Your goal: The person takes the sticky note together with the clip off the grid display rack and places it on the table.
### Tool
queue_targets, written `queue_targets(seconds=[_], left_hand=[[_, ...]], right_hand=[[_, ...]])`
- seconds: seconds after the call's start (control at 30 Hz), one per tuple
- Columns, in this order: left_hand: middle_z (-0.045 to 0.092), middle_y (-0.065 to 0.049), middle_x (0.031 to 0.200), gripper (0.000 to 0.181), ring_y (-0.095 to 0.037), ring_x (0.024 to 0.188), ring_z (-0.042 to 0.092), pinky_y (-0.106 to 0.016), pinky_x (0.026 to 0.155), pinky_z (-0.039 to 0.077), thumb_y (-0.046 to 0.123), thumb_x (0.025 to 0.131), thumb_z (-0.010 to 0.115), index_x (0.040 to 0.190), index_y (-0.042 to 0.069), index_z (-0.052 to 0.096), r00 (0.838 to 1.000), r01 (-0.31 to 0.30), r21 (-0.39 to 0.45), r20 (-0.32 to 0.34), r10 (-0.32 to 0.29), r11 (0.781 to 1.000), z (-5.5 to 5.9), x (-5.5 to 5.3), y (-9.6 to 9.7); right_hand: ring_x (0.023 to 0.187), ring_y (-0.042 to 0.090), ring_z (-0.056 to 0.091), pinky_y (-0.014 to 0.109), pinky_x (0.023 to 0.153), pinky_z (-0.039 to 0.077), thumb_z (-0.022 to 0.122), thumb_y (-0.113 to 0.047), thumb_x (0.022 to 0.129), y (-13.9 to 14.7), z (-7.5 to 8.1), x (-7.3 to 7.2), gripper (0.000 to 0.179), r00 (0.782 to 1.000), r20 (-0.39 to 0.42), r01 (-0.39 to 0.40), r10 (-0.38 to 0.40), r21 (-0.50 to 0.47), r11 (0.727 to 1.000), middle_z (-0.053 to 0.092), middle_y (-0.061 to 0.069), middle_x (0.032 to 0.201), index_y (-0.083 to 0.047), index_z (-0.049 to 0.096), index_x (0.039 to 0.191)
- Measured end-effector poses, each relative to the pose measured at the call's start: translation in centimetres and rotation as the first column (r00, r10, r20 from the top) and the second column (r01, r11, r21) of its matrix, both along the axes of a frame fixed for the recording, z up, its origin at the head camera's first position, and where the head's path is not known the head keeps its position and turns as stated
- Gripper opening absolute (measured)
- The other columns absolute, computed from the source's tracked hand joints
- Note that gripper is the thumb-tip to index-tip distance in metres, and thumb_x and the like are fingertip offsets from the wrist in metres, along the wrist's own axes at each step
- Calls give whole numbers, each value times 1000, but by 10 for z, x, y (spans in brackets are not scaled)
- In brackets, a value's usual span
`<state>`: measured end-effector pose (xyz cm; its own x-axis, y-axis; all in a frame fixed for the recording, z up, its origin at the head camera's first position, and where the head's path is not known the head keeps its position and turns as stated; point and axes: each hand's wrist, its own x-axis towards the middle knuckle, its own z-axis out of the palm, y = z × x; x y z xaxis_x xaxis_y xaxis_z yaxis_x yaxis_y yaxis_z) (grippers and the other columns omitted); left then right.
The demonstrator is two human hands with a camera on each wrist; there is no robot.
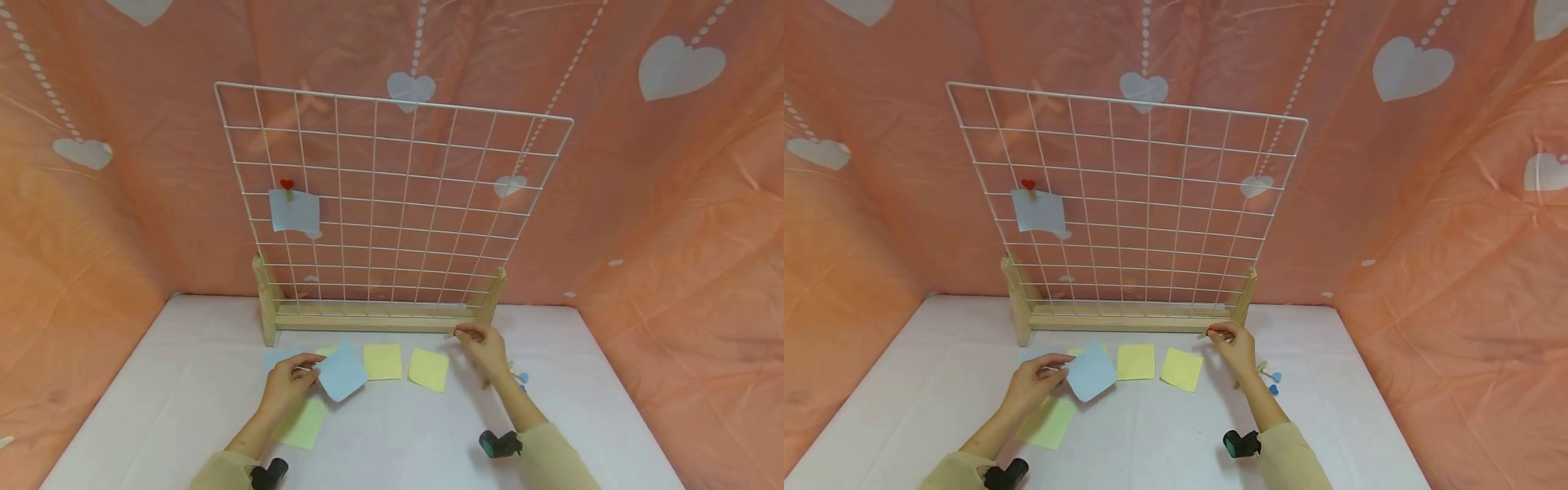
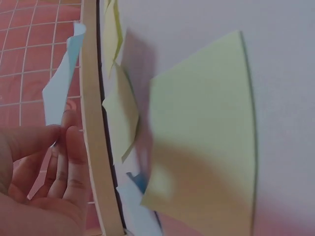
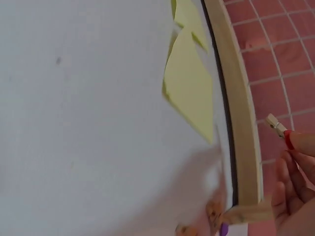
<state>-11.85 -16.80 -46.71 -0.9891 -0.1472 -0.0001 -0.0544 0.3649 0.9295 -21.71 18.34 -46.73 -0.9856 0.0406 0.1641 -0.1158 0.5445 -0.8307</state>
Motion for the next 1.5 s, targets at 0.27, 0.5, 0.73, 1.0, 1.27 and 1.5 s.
queue_targets(seconds=[0.27,0.5,0.73,1.0,1.27,1.5], left_hand=[[65,-11,88,22,-15,65,64,-20,56,51,-6,80,61,98,2,69,997,47,-2,60,-47,999,-10,3,7],[63,-11,85,20,-12,62,61,-19,55,51,-6,79,61,97,0,69,988,149,-20,52,-147,989,-17,6,13],[59,-7,82,19,-6,60,54,-16,55,48,-4,77,64,95,0,68,974,224,-84,53,-220,971,-21,8,20],[57,-2,71,18,-6,58,46,-17,56,42,-2,74,68,92,1,68,976,218,-180,43,-214,959,-22,12,27],[62,1,84,14,-10,74,54,-21,63,44,9,75,73,86,12,66,989,111,-383,-49,-140,917,-20,12,25],[62,-2,86,7,-5,64,50,-19,57,42,8,78,70,84,10,67,993,18,-334,-104,-56,942,-10,1,13]], right_hand=[[95,21,57,28,78,41,69,-23,82,17,-9,0,21,995,86,40,-46,79,996,68,10,103,-10,71,98],[73,16,56,22,59,42,69,-21,82,23,-14,1,24,985,151,69,-82,89,994,66,15,93,-2,70,97],[73,21,61,39,83,39,68,-20,82,22,-20,4,20,991,104,57,-80,207,977,71,12,84,-4,71,92],[85,32,63,49,89,24,65,-17,84,20,-23,7,16,997,48,39,-54,261,965,71,12,79,-3,70,91],[89,34,62,51,84,27,65,-15,83,17,-22,10,15,995,-27,101,-98,298,949,71,15,88,-4,71,91],[91,34,62,49,89,27,66,-20,83,4,-16,10,18,994,-44,111,-103,227,968,71,14,89,-5,72,91]])
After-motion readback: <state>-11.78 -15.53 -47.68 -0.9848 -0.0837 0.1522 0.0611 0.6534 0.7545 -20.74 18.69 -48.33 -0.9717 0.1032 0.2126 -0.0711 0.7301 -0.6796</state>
